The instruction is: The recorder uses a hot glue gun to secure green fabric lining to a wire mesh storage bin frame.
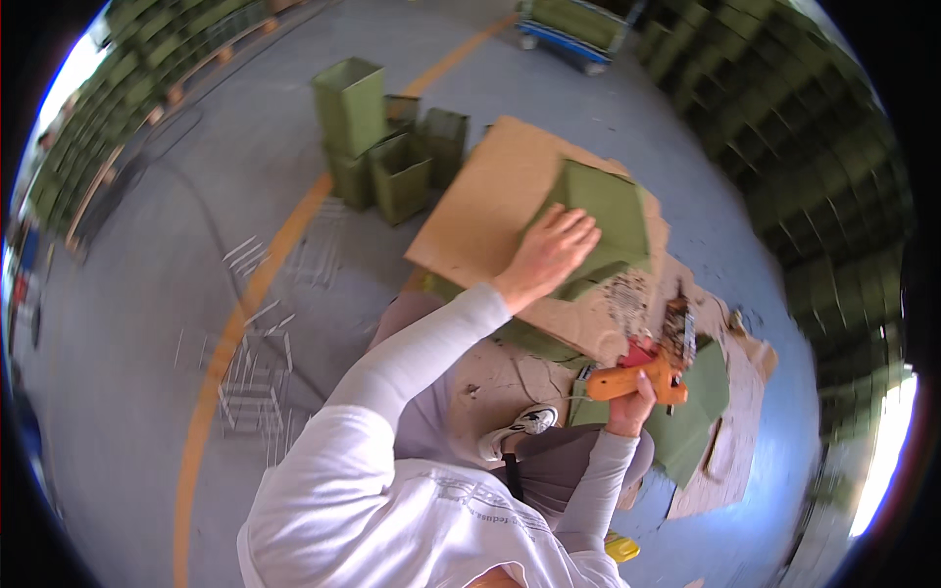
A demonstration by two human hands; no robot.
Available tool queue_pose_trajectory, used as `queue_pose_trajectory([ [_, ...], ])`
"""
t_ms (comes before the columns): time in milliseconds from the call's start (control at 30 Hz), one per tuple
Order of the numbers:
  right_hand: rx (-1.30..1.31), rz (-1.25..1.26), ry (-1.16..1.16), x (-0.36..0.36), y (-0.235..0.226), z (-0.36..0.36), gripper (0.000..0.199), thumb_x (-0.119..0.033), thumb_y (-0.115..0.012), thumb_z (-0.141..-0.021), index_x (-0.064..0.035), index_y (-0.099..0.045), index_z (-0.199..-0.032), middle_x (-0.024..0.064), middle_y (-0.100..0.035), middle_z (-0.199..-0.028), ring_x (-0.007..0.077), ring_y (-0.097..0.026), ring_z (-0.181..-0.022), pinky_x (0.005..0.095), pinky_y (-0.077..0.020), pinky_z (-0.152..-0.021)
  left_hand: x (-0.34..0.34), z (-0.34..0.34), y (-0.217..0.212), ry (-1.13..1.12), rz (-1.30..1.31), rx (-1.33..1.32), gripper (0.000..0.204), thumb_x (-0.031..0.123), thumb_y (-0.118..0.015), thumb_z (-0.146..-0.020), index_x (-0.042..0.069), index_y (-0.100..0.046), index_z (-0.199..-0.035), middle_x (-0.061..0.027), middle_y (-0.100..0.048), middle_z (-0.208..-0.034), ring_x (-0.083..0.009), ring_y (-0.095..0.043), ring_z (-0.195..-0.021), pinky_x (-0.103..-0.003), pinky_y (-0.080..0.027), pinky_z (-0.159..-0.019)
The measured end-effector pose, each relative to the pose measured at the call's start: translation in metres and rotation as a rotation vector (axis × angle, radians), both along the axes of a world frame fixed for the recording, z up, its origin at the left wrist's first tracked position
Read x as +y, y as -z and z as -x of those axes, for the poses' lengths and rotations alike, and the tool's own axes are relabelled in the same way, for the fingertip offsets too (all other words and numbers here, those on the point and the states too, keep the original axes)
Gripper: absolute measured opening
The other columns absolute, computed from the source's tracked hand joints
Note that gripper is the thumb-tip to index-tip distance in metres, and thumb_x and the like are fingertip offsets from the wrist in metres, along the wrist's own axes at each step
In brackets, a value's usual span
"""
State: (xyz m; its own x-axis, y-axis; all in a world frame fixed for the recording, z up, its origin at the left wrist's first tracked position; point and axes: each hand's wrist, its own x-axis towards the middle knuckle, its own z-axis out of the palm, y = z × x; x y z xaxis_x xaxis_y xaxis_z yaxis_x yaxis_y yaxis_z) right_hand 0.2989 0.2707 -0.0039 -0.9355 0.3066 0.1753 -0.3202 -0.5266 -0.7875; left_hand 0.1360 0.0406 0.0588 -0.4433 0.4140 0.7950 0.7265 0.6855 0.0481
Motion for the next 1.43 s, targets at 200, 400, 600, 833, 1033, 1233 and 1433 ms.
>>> queue_pose_trajectory([
  [200,-0.01,-0.014,0.074,-0.026,0.013,0.052,0.033,-0.01,-0.049,-0.094,-0.005,-0.045,-0.126,0.0115,-0.043,-0.142,0.0236,-0.035,-0.134,0.036,-0.0333,-0.106,0.0,0.003,0.01,-0.001,-0.087,0.063,0.026,0.01,-0.061,-0.075,-0.001,-0.065,-0.098,-0.0097,-0.065,-0.1,-0.021,-0.059,-0.1,-0.031,-0.053,-0.083],
  [400,0.004,-0.024,0.194,-0.013,-0.006,0.079,0.036,-0.013,-0.05,-0.095,-0.0007,-0.045,-0.128,0.0139,-0.049,-0.135,0.0248,-0.041,-0.13,0.0381,-0.0302,-0.11,0.052,-0.022,0.0,-0.018,0.077,0.048,0.027,0.017,-0.06,-0.074,0.003,-0.065,-0.096,-0.0058,-0.057,-0.096,-0.0188,-0.052,-0.097,-0.028,-0.048,-0.069],
  [600,0.074,-0.108,0.196,-0.004,0.007,0.061,0.025,-0.017,-0.051,-0.094,-0.0053,-0.048,-0.116,0.0147,-0.054,-0.126,0.0262,-0.05,-0.12,0.0401,-0.0394,-0.103,0.015,-0.029,-0.008,-0.068,0.074,0.093,0.029,0.016,-0.059,-0.076,0.001,-0.063,-0.101,-0.0073,-0.056,-0.098,-0.0196,-0.052,-0.097,-0.03,-0.049,-0.079],
  [833,-0.156,0.108,0.43,-0.036,0.049,0.005,0.026,-0.013,-0.055,-0.089,0.0019,-0.053,-0.111,0.0151,-0.062,-0.109,0.0261,-0.06,-0.104,0.0387,-0.0452,-0.097,0.007,-0.012,-0.026,0.25,-0.212,-0.199,0.006,0.01,-0.065,-0.08,0.006,-0.066,-0.084,-0.0047,-0.062,-0.087,-0.0246,-0.06,-0.082,-0.033,-0.051,-0.07],
  [1033,0.017,0.006,0.128,-0.071,0.023,-0.008,0.026,-0.013,-0.058,-0.085,0.0019,-0.056,-0.107,0.0119,-0.06,-0.107,0.0272,-0.056,-0.11,0.0396,-0.0386,-0.101,0.002,-0.004,-0.035,0.334,-0.257,-0.382,0.011,0.006,-0.066,-0.081,0.0,-0.068,-0.09,-0.0089,-0.063,-0.086,-0.024,-0.059,-0.08,-0.034,-0.048,-0.07],
  [1233,-0.054,0.049,0.028,-0.09,0.005,-0.009,0.028,-0.018,-0.06,-0.085,0.0002,-0.054,-0.107,0.012,-0.059,-0.102,0.0287,-0.054,-0.108,0.0412,-0.0383,-0.099,0.003,-0.01,-0.039,0.319,-0.339,-0.527,0.015,0.005,-0.062,-0.086,-0.001,-0.068,-0.098,-0.0132,-0.066,-0.089,-0.0249,-0.063,-0.08,-0.032,-0.049,-0.072],
  [1433,-0.039,-0.026,-0.109,-0.103,0.003,-0.002,0.03,-0.023,-0.063,-0.085,-0.0029,-0.056,-0.107,0.0098,-0.06,-0.108,0.0222,-0.055,-0.107,0.0332,-0.0393,-0.091,-0.005,-0.007,-0.033,0.351,-0.409,-0.704,0.027,0.003,-0.061,-0.088,0.003,-0.064,-0.116,-0.0101,-0.069,-0.097,-0.0117,-0.064,-0.084,-0.025,-0.051,-0.079],
])
